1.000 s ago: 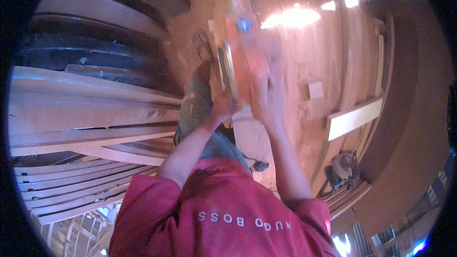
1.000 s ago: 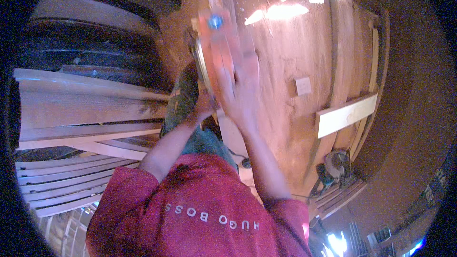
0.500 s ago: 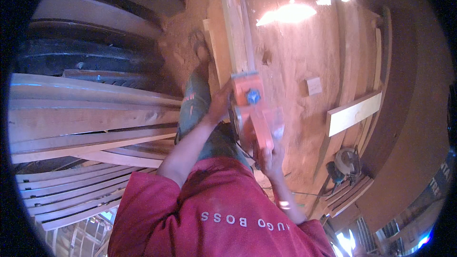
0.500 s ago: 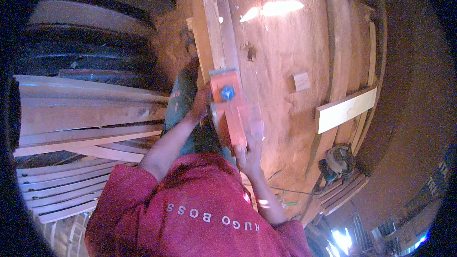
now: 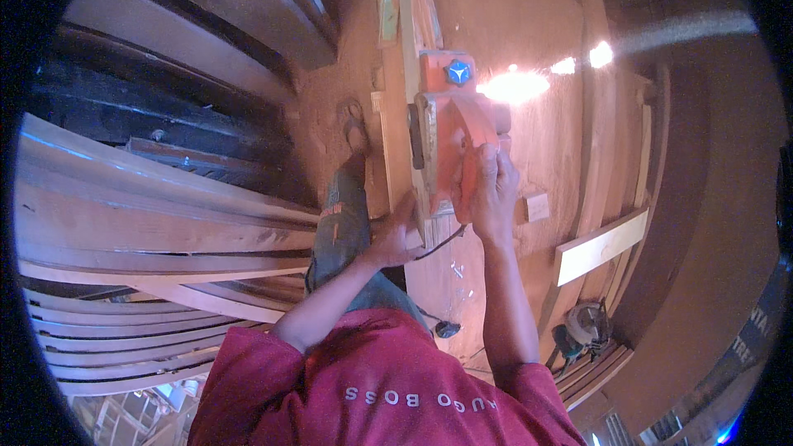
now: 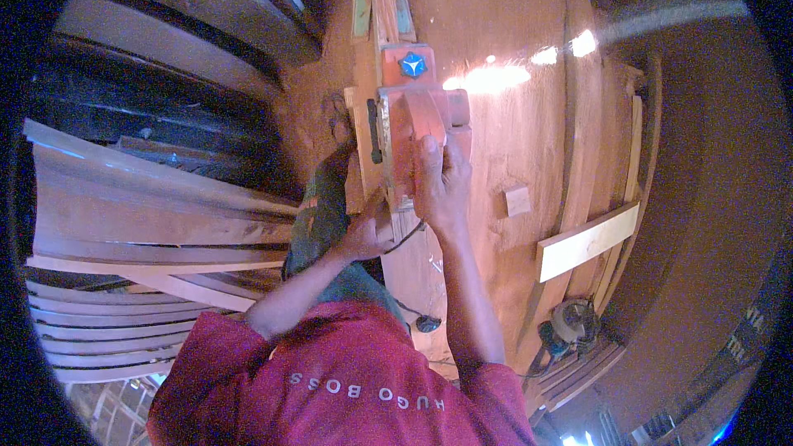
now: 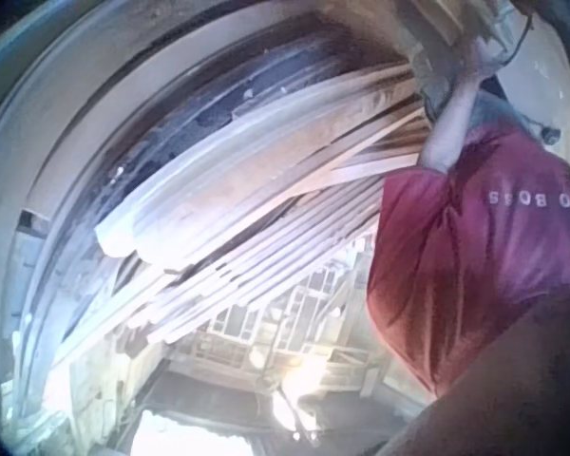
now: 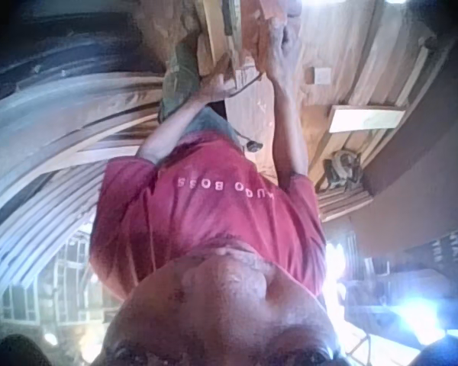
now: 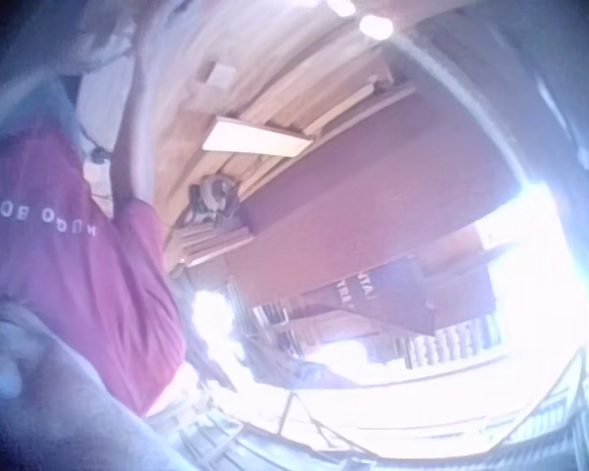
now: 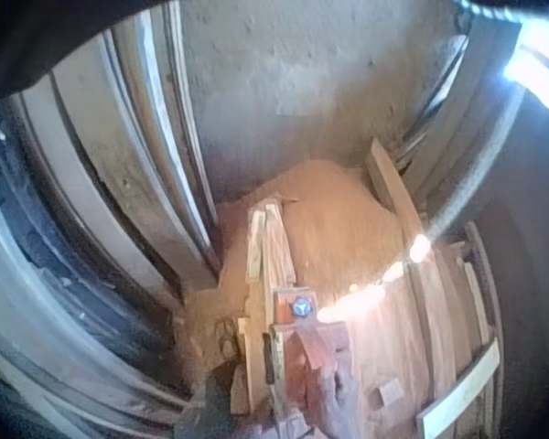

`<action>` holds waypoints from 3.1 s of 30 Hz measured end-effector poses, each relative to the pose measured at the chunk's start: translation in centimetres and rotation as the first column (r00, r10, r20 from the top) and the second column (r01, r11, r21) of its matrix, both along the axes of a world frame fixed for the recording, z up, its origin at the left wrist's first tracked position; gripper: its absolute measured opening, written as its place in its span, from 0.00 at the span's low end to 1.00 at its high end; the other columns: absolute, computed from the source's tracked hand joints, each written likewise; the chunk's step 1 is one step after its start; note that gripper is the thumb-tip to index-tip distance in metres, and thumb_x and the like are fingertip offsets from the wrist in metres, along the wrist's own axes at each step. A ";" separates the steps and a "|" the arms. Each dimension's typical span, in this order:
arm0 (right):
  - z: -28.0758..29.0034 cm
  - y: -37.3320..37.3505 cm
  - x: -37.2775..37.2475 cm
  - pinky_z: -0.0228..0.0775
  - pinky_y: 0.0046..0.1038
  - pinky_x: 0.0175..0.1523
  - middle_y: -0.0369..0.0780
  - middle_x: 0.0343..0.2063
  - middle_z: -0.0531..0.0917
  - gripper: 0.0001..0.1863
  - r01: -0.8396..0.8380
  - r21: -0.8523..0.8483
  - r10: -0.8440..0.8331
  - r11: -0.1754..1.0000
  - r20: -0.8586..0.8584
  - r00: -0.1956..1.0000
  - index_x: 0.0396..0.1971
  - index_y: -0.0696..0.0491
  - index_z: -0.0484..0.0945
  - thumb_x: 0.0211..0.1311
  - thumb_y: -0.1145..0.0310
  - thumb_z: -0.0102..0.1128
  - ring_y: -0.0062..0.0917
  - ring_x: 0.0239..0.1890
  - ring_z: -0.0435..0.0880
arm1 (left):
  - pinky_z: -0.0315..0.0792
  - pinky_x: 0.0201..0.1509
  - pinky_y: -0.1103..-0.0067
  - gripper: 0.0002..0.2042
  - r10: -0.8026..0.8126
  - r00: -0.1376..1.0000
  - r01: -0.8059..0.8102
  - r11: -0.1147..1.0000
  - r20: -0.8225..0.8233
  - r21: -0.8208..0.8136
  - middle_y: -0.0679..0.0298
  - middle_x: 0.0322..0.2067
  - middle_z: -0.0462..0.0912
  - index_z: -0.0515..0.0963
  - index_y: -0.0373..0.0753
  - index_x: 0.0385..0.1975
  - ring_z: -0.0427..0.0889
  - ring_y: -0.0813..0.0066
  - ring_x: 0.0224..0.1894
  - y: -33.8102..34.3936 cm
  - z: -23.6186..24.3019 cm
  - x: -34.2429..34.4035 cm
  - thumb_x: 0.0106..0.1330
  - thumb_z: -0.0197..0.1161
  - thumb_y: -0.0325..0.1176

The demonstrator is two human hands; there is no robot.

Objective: The person measures a small wooden block, then repeatedly strikes it with a hammer to break and shape it. They use pliers to pull off splinters and a power sander to smooth the edges. The person continues to hammer and sand the block, creating wood dust and debris.

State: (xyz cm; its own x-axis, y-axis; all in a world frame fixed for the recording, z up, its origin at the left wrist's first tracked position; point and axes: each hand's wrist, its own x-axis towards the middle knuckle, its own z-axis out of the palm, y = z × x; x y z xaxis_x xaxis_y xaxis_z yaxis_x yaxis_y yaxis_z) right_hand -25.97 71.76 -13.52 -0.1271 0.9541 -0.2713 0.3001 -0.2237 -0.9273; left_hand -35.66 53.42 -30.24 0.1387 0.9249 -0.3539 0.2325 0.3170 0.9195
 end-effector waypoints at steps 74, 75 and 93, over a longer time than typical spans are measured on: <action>-1.9 2.5 -0.4 0.68 0.40 0.35 0.50 0.31 0.83 0.27 -0.141 -0.043 0.147 0.989 0.212 0.966 0.43 0.61 0.79 0.76 0.51 0.40 0.35 0.33 0.82 | 0.76 0.44 0.72 0.40 0.291 0.957 -0.286 0.933 -0.009 -0.220 0.52 0.45 0.79 0.71 0.36 0.57 0.81 0.65 0.41 1.9 2.0 0.5 0.46 0.80 0.49; -2.2 4.6 -1.6 0.67 0.40 0.35 0.48 0.30 0.84 0.29 -0.158 0.042 0.144 0.987 0.231 0.962 0.42 0.61 0.79 0.76 0.49 0.38 0.33 0.32 0.81 | 0.76 0.47 0.71 0.39 0.284 0.959 -0.280 0.921 -0.027 -0.270 0.53 0.44 0.80 0.71 0.35 0.55 0.81 0.64 0.43 2.1 3.0 0.3 0.45 0.81 0.50; -2.9 2.3 -1.2 0.63 0.33 0.30 0.40 0.20 0.74 0.31 -0.115 0.254 0.039 0.960 0.286 0.957 0.29 0.60 0.75 0.76 0.45 0.40 0.24 0.26 0.73 | 0.73 0.57 0.67 0.45 0.294 0.956 -0.275 0.918 0.025 -0.285 0.50 0.51 0.78 0.68 0.34 0.61 0.79 0.59 0.53 1.5 0.9 0.5 0.45 0.80 0.51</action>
State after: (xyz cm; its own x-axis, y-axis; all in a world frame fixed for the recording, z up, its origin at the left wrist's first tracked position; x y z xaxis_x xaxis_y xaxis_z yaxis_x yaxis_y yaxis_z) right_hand -27.19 74.10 -16.44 -0.1592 0.9863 -0.0443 0.5589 0.0530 -0.8275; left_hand -35.19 54.97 -29.31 -0.0841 0.7961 -0.5994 0.0373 0.6036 0.7964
